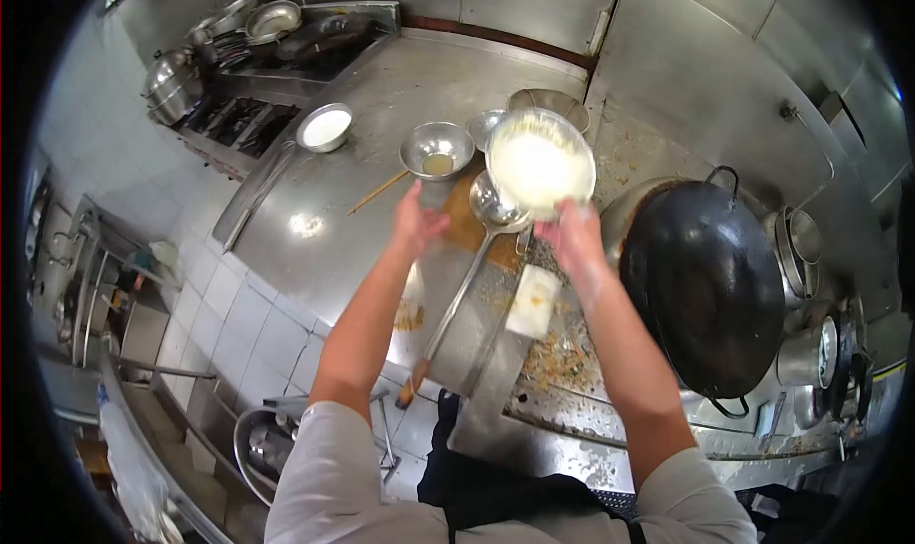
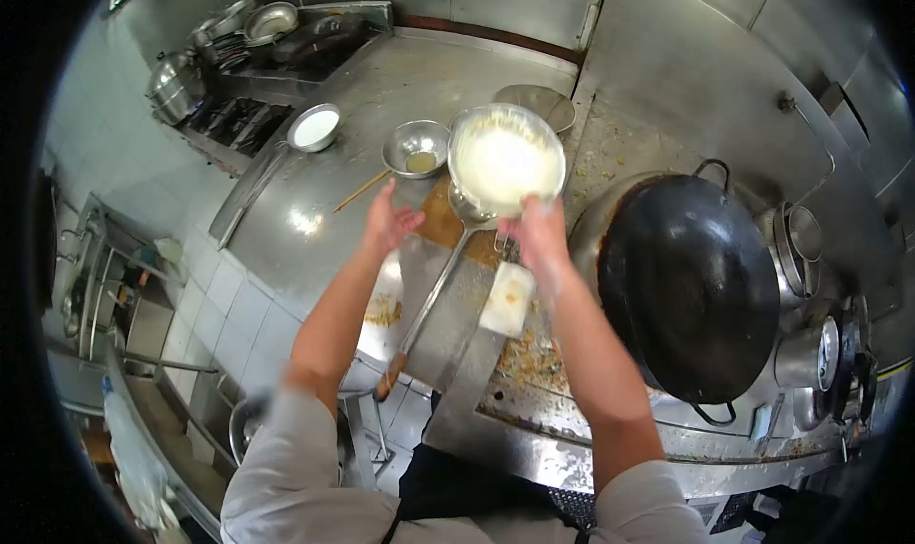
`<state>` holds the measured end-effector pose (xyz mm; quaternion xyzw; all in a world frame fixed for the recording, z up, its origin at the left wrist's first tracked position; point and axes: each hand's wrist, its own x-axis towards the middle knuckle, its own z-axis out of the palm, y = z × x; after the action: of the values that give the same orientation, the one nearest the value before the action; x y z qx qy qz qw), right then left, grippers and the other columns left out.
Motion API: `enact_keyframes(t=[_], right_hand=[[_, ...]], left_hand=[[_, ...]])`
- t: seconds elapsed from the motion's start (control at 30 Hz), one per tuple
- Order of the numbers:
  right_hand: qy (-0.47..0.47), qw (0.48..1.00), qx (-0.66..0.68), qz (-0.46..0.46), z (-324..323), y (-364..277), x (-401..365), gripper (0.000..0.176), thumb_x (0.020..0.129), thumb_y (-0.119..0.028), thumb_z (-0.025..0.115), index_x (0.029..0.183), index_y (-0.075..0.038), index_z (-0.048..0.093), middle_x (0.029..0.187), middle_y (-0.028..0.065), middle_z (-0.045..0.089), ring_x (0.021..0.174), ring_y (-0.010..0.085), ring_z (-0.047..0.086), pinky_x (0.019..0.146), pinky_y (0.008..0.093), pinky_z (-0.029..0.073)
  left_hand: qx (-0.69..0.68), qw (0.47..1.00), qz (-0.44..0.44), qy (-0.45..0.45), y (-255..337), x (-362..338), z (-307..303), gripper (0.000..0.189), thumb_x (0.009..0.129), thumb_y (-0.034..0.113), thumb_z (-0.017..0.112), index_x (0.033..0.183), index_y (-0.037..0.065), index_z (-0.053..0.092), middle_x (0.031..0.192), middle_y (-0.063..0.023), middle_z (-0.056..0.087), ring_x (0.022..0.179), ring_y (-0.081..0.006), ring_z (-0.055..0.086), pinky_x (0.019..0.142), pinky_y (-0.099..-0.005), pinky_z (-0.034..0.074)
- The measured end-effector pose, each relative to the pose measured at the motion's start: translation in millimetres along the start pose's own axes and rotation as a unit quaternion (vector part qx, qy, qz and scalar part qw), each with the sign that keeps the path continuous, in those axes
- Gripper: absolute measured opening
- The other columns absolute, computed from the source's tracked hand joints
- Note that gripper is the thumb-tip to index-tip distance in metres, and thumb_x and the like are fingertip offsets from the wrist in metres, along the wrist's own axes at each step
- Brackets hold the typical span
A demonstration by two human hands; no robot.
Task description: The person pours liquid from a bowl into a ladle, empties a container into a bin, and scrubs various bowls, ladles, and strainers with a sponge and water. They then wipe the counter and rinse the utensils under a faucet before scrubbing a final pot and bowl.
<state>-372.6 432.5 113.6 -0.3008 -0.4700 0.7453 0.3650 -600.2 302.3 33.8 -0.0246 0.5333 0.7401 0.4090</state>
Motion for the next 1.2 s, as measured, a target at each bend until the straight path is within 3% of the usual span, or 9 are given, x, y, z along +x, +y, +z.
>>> enact_keyframes(t=[0.1, 0.2, 0.3, 0.4, 0.53, 0.63, 0.8, 0.93, 1.2], right_hand=[[0.016, 0.996, -0.076, 0.050, 36, -7, 107, 0.032, 0.086, -0.004, 0.039, 0.115, 0.003, 0.051, 0.085, 0.0157, 0.062, 0.059, 0.0211, 0.058, 0.050, 0.0317, 0.050], [0.058, 0.982, -0.160, 0.086, 46, 21, 183, 0.030, 0.092, -0.009, 0.039, 0.117, 0.004, 0.047, 0.096, 0.0173, 0.059, 0.071, 0.0242, 0.060, 0.058, 0.0365, 0.053], [0.101, 0.966, -0.201, 0.129, 42, 54, 232, 0.030, 0.095, -0.014, 0.041, 0.122, 0.000, 0.047, 0.099, 0.0176, 0.059, 0.072, 0.0254, 0.061, 0.059, 0.0378, 0.056], [0.132, 0.927, -0.311, 0.162, 37, 79, 263, 0.034, 0.094, -0.012, 0.046, 0.127, -0.004, 0.046, 0.110, 0.0154, 0.057, 0.082, 0.0292, 0.061, 0.062, 0.0425, 0.057], [0.173, 0.936, -0.250, 0.180, 36, 103, 288, 0.035, 0.090, -0.011, 0.052, 0.125, -0.006, 0.054, 0.121, 0.0121, 0.057, 0.089, 0.0327, 0.064, 0.058, 0.0441, 0.059], [0.158, 0.900, -0.347, 0.212, 42, 116, 288, 0.033, 0.091, -0.009, 0.050, 0.124, -0.007, 0.054, 0.122, 0.0116, 0.056, 0.088, 0.0322, 0.063, 0.056, 0.0416, 0.059], [0.109, 0.962, -0.193, 0.162, 59, 123, 304, 0.027, 0.090, -0.003, 0.047, 0.116, -0.002, 0.055, 0.103, 0.0150, 0.062, 0.073, 0.0248, 0.063, 0.050, 0.0345, 0.055], [0.071, 0.978, -0.147, 0.128, 82, 87, 265, 0.021, 0.087, 0.001, 0.046, 0.106, 0.006, 0.055, 0.088, 0.0185, 0.063, 0.064, 0.0230, 0.062, 0.047, 0.0299, 0.050], [-0.042, 0.992, -0.113, 0.039, 67, -16, 16, 0.023, 0.088, -0.010, 0.049, 0.105, 0.005, 0.053, 0.072, 0.0130, 0.062, 0.044, 0.0184, 0.054, 0.034, 0.0302, 0.043]], left_hand=[[-0.015, 1.000, 0.001, 0.024, 16, 91, 3, 0.068, 0.094, 0.039, 0.056, 0.144, 0.003, 0.027, 0.131, -0.0234, 0.048, 0.102, -0.0310, 0.060, 0.076, -0.0425, 0.057], [-0.025, 0.997, -0.019, -0.068, -6, 174, -6, 0.052, 0.095, 0.021, 0.055, 0.139, 0.004, 0.033, 0.124, -0.0195, 0.054, 0.104, -0.0311, 0.060, 0.076, -0.0433, 0.059], [-0.062, 0.998, -0.033, 0.002, 5, 162, 7, 0.037, 0.095, 0.007, 0.049, 0.131, 0.002, 0.045, 0.117, -0.0194, 0.058, 0.100, -0.0324, 0.062, 0.075, -0.0425, 0.061], [-0.070, 0.997, 0.014, 0.023, 19, 128, 0, 0.046, 0.091, -0.004, 0.042, 0.137, 0.004, 0.035, 0.125, -0.0207, 0.053, 0.103, -0.0343, 0.062, 0.074, -0.0433, 0.062], [-0.080, 0.996, 0.035, 0.017, 36, 92, -17, 0.057, 0.091, -0.002, 0.040, 0.142, 0.012, 0.018, 0.140, -0.0189, 0.036, 0.114, -0.0340, 0.055, 0.078, -0.0440, 0.060], [-0.090, 0.993, 0.073, 0.002, 49, 70, -22, 0.058, 0.091, -0.003, 0.040, 0.142, 0.012, 0.018, 0.139, -0.0180, 0.037, 0.116, -0.0334, 0.054, 0.077, -0.0425, 0.060], [-0.059, 0.992, 0.111, 0.031, 65, 33, -26, 0.065, 0.086, -0.009, 0.036, 0.143, 0.013, 0.015, 0.132, -0.0222, 0.044, 0.103, -0.0356, 0.062, 0.075, -0.0427, 0.061], [-0.053, 0.990, 0.120, 0.058, 60, 12, -38, 0.063, 0.086, -0.007, 0.039, 0.142, 0.013, 0.017, 0.131, -0.0200, 0.046, 0.101, -0.0329, 0.062, 0.071, -0.0399, 0.061], [0.074, 0.991, 0.114, 0.005, 16, -120, -2, 0.059, 0.086, -0.003, 0.042, 0.140, 0.012, 0.024, 0.128, -0.0178, 0.049, 0.100, -0.0312, 0.063, 0.067, -0.0401, 0.060]])
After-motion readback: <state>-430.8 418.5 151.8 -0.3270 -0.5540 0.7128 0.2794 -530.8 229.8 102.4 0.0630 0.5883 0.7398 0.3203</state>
